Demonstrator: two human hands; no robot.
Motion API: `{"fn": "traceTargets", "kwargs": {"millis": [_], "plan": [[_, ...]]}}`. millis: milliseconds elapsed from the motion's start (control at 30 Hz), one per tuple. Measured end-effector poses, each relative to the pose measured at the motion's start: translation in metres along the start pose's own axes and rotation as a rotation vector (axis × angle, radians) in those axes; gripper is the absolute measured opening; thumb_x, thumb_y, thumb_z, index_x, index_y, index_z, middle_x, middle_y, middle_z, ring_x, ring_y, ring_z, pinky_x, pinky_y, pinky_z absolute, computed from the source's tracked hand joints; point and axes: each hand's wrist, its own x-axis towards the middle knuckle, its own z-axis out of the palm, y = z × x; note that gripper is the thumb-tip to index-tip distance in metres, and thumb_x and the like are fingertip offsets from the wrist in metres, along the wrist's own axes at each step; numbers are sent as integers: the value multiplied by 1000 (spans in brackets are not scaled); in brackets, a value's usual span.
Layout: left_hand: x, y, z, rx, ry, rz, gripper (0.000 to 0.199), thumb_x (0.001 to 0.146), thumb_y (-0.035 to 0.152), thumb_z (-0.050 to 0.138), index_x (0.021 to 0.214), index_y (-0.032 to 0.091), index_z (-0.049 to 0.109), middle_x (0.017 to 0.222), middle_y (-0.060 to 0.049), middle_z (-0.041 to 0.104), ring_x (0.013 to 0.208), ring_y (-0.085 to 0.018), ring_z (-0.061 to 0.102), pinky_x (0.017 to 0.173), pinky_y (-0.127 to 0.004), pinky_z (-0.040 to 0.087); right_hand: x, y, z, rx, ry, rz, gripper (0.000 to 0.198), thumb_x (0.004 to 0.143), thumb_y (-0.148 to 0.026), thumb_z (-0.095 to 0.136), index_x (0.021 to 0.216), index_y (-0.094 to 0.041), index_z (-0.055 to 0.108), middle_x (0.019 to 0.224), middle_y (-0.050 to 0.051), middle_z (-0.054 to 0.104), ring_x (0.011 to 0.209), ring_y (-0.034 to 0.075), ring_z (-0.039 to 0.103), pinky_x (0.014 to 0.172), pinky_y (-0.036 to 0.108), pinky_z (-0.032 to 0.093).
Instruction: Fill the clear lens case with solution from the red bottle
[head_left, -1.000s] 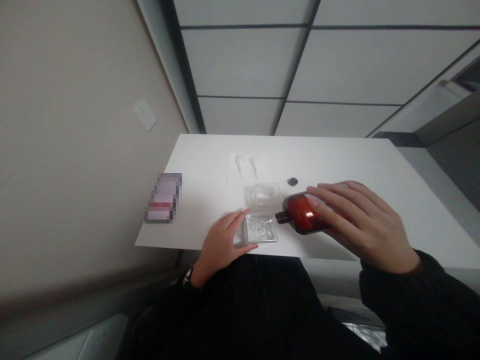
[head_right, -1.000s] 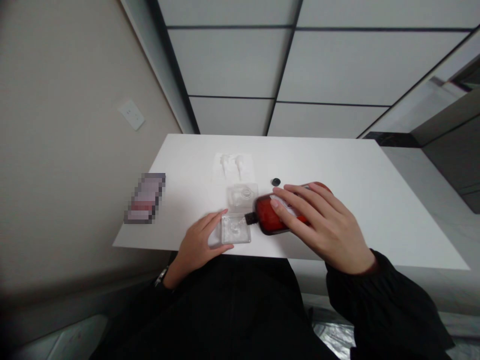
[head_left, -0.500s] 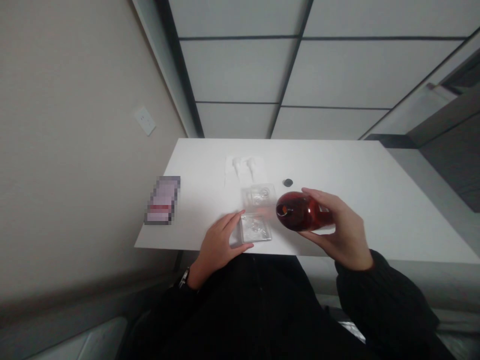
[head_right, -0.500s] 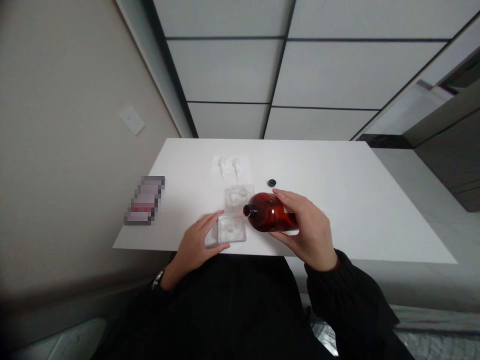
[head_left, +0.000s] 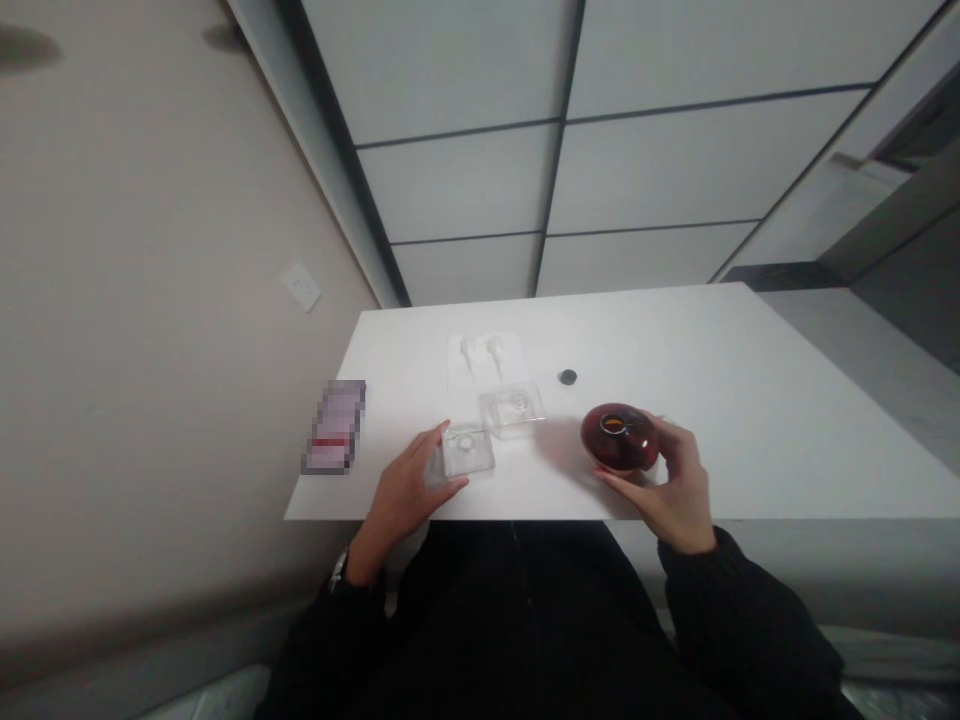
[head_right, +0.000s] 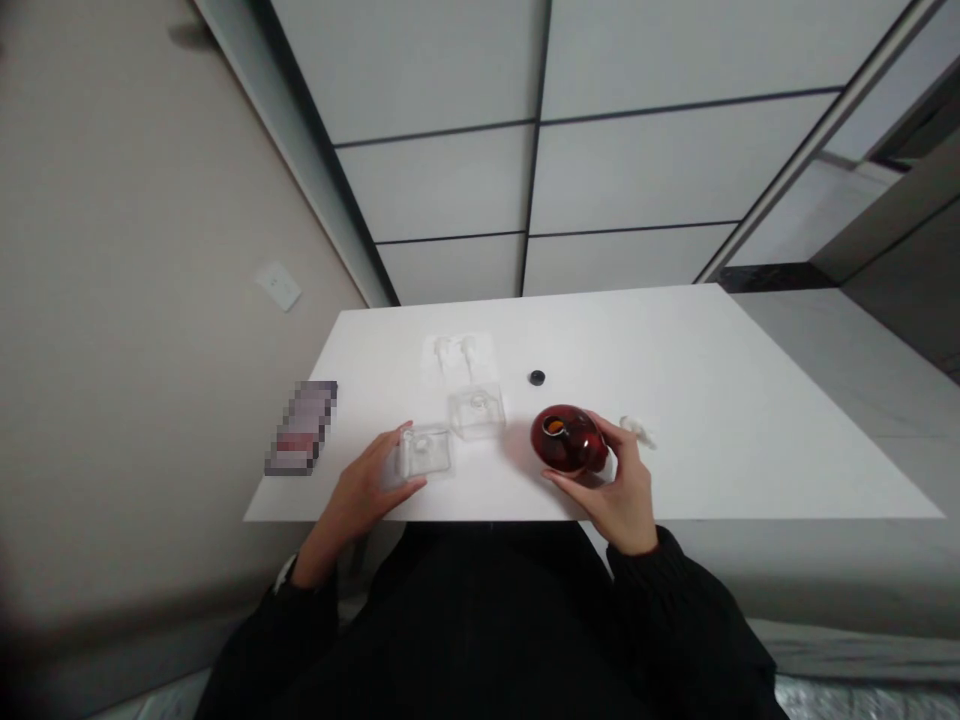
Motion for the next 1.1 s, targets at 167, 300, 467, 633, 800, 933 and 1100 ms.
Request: {"fn": "traceTargets", "kwargs": {"millis": [167,300,467,633,800,933,1100], "plan": [[17,2,-8,45,-21,-79,83,91,34,75,163,21,37,158,-15,60,140,-33,64,117,-49,53,-7,9,3,64,36,76,79,75,-53,95,140,-24,59,129,11,68,113,34,71,95,54,62],[32,5,-9,67,-33,-91,88,91,35,76,166,20,33,162,-14,56,138,-33,66,114,-45,55,-11,18,6,97,44,135,82,71,-51,97,139,-24,58,130,12,65,118,36,68,97,56,60],[47,6,-7,67,-41,-88,90,92,35,75,167,19,29,160,-15,58,139,-34,65,113,-46,55,-22,34,9,187,90,289,91,62,-52,100,136,-23,55,133,13,57,126,40,62,107,68,52],[57,0,-4,3,-46,-16,101,91,35,78,171,18,18,160,-21,56,146,-37,58,120,-54,48,-27,40,10,239,91,364,96,58,-52,102,135,-24,53,133,11,55,133,41,56,117,70,42],[77,7,-1,-130,-19,203,120,82,38,91,172,26,13,167,-20,46,150,-39,51,125,-58,41,-25,37,9,249,94,374,95,57,-50,102,134,-24,52,134,11,54,134,39,55,117,66,43],[96,19,3,-164,-31,249,126,77,38,96,172,31,14,156,-15,58,140,-38,58,120,-58,44,-22,38,7,243,84,385,95,54,-49,103,130,-24,52,131,10,55,131,39,57,115,64,45],[101,33,6,-164,-51,228,118,81,28,91,171,30,16,142,-9,69,129,-34,60,116,-55,46,-23,42,6,210,86,315,90,59,-49,102,131,-23,53,131,9,57,128,37,59,112,62,49]]}}
